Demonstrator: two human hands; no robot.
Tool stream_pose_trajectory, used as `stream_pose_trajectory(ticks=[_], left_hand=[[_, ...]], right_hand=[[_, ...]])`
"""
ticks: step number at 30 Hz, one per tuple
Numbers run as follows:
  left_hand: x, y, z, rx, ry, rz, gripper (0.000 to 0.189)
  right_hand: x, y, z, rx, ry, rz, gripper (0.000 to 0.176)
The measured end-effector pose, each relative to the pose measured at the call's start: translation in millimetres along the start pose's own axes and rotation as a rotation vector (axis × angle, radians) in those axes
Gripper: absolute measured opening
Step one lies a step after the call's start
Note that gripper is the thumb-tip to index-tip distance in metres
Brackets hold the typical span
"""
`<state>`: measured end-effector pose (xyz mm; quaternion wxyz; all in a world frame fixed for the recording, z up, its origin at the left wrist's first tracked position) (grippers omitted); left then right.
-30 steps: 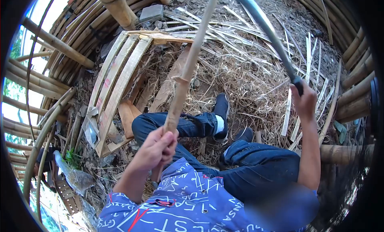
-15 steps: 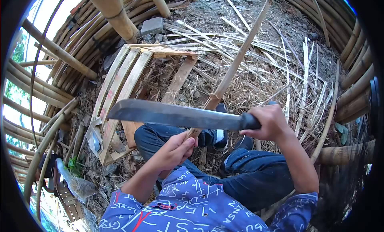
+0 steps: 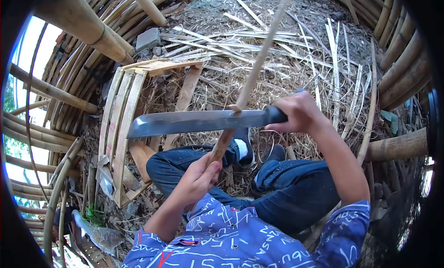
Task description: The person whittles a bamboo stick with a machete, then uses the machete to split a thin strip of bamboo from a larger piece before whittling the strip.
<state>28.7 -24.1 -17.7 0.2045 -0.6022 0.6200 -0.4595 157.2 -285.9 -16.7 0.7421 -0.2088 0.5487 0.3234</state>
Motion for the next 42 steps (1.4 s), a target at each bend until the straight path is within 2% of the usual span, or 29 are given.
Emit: stream_pose_trajectory(ticks=[2,4,8,9,12,14,16,17,18,20,21,22,24,26,29,31,32,34,36,37,38,40,41,42], left_hand=[[-1.6,1.9,2.4,0.041,-0.006,0.049,0.017],[-4.4,4.9,6.6,-0.083,0.015,-0.073,0.016],[2.1,7.8,9.9,-0.026,-0.005,-0.132,0.016],[4.4,3.9,8.0,-0.008,0.002,-0.14,0.016],[-5.4,-8.1,-0.6,-0.008,-0.035,-0.018,0.015],[-6.9,-6.2,-0.7,0.024,-0.034,0.017,0.015],[-10.3,8.0,3.2,-0.06,-0.038,-0.173,0.013],[-10.5,12.3,5.8,-0.031,-0.046,-0.144,0.012],[-7.6,11.4,3.4,-0.043,-0.042,-0.147,0.012],[-3.9,-1.3,-6.5,0.03,-0.05,-0.046,0.013],[-10.1,-4.6,-10.9,0.032,-0.112,0.0,0.014],[-15.0,-6.6,-6.4,0.001,-0.042,-0.073,0.014],[-13.5,-4.5,-5.0,-0.014,-0.034,-0.083,0.014],[-14.8,9.5,-2.9,-0.046,-0.045,-0.237,0.014],[-7.6,4.9,-3.6,-0.02,-0.039,-0.182,0.013],[-6.3,-4.4,-13.2,0.053,-0.07,-0.005,0.014],[-10.1,-8.4,-9.9,0.015,-0.059,-0.091,0.015],[-10.0,-3.6,-7.1,-0.006,-0.038,-0.104,0.015],[-10.7,9.4,-5.2,-0.029,-0.045,-0.253,0.015],[-11.0,13.3,-3.4,-0.048,-0.051,-0.252,0.014],[-10.1,14.1,-4.0,-0.052,-0.041,-0.248,0.014],[-11.7,10.9,-11.0,-0.004,-0.013,-0.145,0.014],[-11.5,6.4,-16.0,0.018,-0.002,-0.111,0.013],[-8.6,-1.3,-9.6,-0.003,-0.021,-0.069,0.012]], right_hand=[[4.5,-0.7,-3.1,-0.002,0.029,-0.002,0.056],[3.7,1.8,-2.6,0.052,0.065,-0.034,0.055],[-3.4,24.0,-2.6,0.044,0.036,-0.004,0.056],[-3.4,27.3,-0.7,-0.024,0.033,-0.023,0.057],[-2.6,-14.2,-3.6,0.034,-0.01,-0.037,0.058],[5.4,-7.2,-5.6,0.011,-0.036,-0.073,0.057],[6.9,6.4,-7.4,0.096,0.13,-0.015,0.055],[1.1,20.3,-3.9,0.039,0.009,-0.042,0.054],[2.7,18.1,-5.3,0.047,0.018,-0.039,0.054],[5.1,11.6,1.5,-0.118,-0.037,0.004,0.054],[3.7,-11.7,-1.5,0.041,-0.065,0.083,0.055],[-0.4,-18.5,-3.9,0.041,-0.041,-0.12,0.056],[3.9,-8.0,-5.9,0.071,-0.008,-0.081,0.058],[-2.9,7.1,-5.0,0.089,0.068,-0.122,0.058],[-4.1,20.4,-2.2,0.008,0.068,-0.06,0.056],[8.8,2.7,-0.8,-0.076,-0.098,0.044,0.056],[2.8,-19.2,-3.3,0.102,-0.047,-0.062,0.054],[1.5,-9.7,-6.1,0.104,0.008,-0.103,0.055],[-0.2,9.4,-5.8,0.114,0.052,-0.106,0.057],[2.5,14.2,-4.8,0.039,0.046,-0.107,0.058],[1.2,15.6,-3.3,0.05,0.048,-0.112,0.058],[-1.1,21.5,2.2,-0.12,-0.048,-0.065,0.058],[6.6,-0.5,0.0,-0.018,-0.078,0.053,0.057],[4.7,-13.4,-0.4,0.079,-0.084,-0.106,0.057]])
Point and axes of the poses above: each hand's wrist, its own z-axis towards the middle knuckle, its own x-axis out of the palm, y = z × x, the point moved 3 cm from there along z, towards the middle knuckle, and after that the axes turned 14 degrees about -z, right-handed, at the moved point
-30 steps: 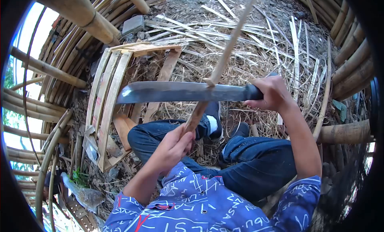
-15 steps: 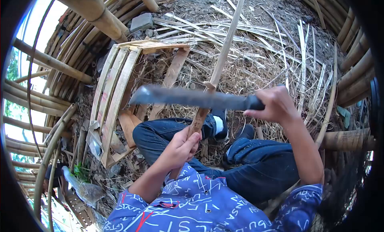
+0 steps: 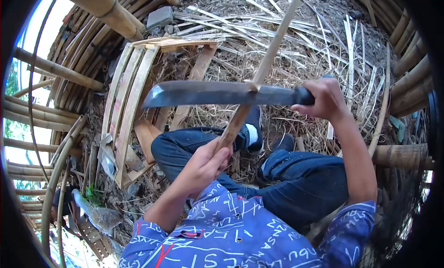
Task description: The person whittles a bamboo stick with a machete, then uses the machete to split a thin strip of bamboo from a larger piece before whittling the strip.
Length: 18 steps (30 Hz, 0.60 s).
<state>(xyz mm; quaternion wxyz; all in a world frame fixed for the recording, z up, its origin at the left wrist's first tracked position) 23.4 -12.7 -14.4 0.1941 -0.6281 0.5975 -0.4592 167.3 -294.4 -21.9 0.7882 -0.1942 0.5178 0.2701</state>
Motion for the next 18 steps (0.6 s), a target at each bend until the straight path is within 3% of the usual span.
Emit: stream_pose_trajectory(ticks=[2,5,8,9,10,12,16,18], left_hand=[[1.4,3.2,4.0,-0.026,-0.004,-0.075,0.012],[6.4,12.3,4.9,-0.035,-0.028,-0.128,0.011],[5.6,6.0,-2.6,-0.021,0.009,-0.062,0.013],[5.7,-2.6,4.0,-0.064,-0.011,-0.07,0.014],[6.3,-5.4,6.6,-0.06,-0.002,-0.066,0.013],[6.9,6.6,9.5,-0.056,0.009,-0.176,0.012],[13.0,15.6,11.8,-0.048,0.03,-0.05,0.011],[12.5,9.1,13.2,-0.073,0.011,-0.03,0.011]], right_hand=[[0.4,3.9,-2.6,0.04,0.11,-0.013,0.057],[-14.2,37.4,-4.8,-0.079,0.034,0.03,0.061],[-2.4,13.5,-0.3,-0.081,-0.051,0.06,0.063],[-3.4,4.3,-1.0,0.069,0.063,0.02,0.054],[-4.4,11.0,-0.1,0.05,0.071,0.031,0.054],[-8.5,22.4,0.9,0.154,0.276,0.043,0.054],[-13.8,42.1,3.2,-0.11,0.045,0.014,0.059],[-5.0,25.9,6.0,0.168,0.106,0.031,0.059]])
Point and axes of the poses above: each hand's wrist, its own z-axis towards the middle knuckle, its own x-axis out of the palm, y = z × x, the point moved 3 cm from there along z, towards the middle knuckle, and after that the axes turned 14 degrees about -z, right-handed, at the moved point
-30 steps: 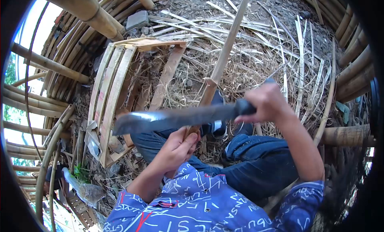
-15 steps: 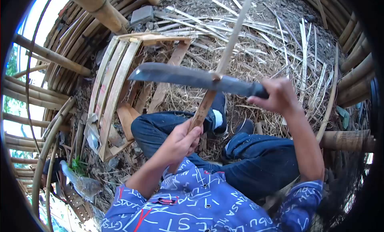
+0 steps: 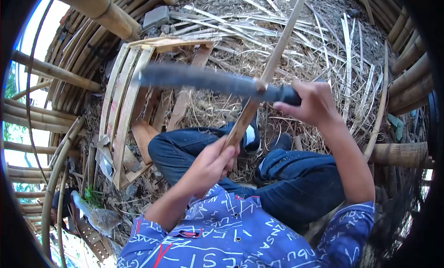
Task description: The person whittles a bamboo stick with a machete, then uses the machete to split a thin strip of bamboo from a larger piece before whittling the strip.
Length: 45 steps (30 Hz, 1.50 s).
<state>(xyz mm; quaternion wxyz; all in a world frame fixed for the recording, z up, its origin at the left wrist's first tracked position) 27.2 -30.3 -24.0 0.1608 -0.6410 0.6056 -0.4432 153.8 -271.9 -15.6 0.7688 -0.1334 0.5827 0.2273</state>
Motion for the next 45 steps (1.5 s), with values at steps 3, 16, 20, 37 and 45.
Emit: stream_pose_trajectory(ticks=[3,16,20,37,45], left_hand=[[7.9,3.1,9.5,0.05,0.061,-0.085,0.011],[19.0,-12.3,3.7,0.029,0.178,-0.136,0.017],[20.3,-7.8,2.4,-0.029,0.24,-0.248,0.018],[12.6,-0.2,9.5,0.045,-0.018,-0.093,0.012],[10.1,7.4,21.7,0.052,0.068,-0.095,0.009]], right_hand=[[-5.7,2.7,4.6,0.039,-0.013,-0.04,0.059],[-31.6,-13.5,6.5,-0.164,-0.388,-0.317,0.062],[-33.9,-11.0,5.5,-0.21,-0.465,-0.359,0.061],[-2.1,-9.0,0.0,-0.124,-0.111,0.066,0.064],[-15.5,-17.6,-17.4,-0.048,-0.087,-0.127,0.062]])
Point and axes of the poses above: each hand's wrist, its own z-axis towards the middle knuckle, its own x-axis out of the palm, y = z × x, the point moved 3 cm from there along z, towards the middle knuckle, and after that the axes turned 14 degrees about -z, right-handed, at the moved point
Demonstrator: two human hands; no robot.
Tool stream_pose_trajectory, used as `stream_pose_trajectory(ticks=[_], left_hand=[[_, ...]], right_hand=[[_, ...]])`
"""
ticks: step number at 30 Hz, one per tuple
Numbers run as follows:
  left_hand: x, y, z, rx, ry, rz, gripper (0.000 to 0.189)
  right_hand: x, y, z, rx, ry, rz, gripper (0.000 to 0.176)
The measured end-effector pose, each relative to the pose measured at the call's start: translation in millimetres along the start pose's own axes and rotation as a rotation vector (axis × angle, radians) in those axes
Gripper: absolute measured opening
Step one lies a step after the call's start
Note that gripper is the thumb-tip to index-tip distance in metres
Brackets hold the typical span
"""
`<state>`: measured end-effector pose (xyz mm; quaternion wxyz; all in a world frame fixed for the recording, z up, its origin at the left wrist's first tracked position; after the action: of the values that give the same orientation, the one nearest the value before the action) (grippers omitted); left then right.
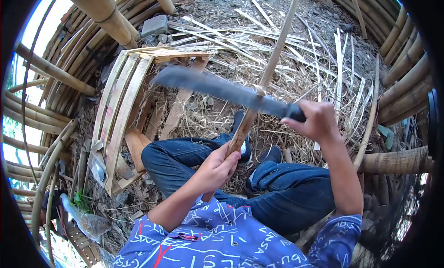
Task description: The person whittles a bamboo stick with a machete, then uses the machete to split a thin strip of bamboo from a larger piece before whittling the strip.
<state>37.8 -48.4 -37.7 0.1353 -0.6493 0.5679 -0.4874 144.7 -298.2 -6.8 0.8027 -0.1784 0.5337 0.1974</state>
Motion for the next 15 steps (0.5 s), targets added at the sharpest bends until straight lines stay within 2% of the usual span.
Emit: stream_pose_trajectory(ticks=[2,3,4,5,7,10,11,12,13,15], left_hand=[[-0.1,-2.4,-5.2,0.026,0.018,0.014,0.009],[-0.4,-4.5,-11.2,0.053,0.019,0.025,0.01],[-0.2,-13.0,-10.2,-0.044,-0.096,0.061,0.011],[-2.4,-16.0,-6.0,0.012,-0.005,0.078,0.012],[-0.8,-8.2,-5.6,0.025,0.006,-0.047,0.011],[-1.9,-1.2,-10.6,0.024,-0.005,-0.008,0.01],[-4.2,-1.2,-13.3,0.012,0.006,0.023,0.01],[-8.1,-2.7,-17.2,0.07,-0.005,0.114,0.011],[-5.7,-13.4,-13.2,0.002,-0.002,0.049,0.01],[-5.5,-7.7,-11.3,-0.037,0.033,0.023,0.009]], right_hand=[[2.7,1.0,-1.1,-0.103,-0.029,0.038,0.06],[12.1,-17.0,1.0,-0.057,-0.066,0.089,0.062],[16.1,-27.3,0.3,-0.005,-0.036,0.007,0.062],[17.0,-33.9,1.6,0.034,-0.011,-0.081,0.063],[15.3,-20.2,2.6,0.056,0.07,0.022,0.064],[-2.5,9.8,8.7,-0.216,-0.065,0.0,0.063],[1.4,-1.3,11.0,-0.202,-0.061,0.002,0.063],[10.4,-23.0,11.8,-0.029,0.018,0.001,0.063],[16.6,-37.6,9.0,0.134,0.097,-0.007,0.063],[18.1,-36.8,9.5,0.112,0.088,-0.054,0.062]])
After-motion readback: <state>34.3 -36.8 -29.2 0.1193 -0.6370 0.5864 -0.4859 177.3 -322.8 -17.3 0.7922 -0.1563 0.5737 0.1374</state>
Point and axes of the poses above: each hand's wrist, its own z-axis towards the middle knuckle, its own x-axis out of the palm, y = z × x, the point moved 3 cm from there along z, towards the middle knuckle, and after that the axes turned 14 degrees about -z, right-handed, at the moved point
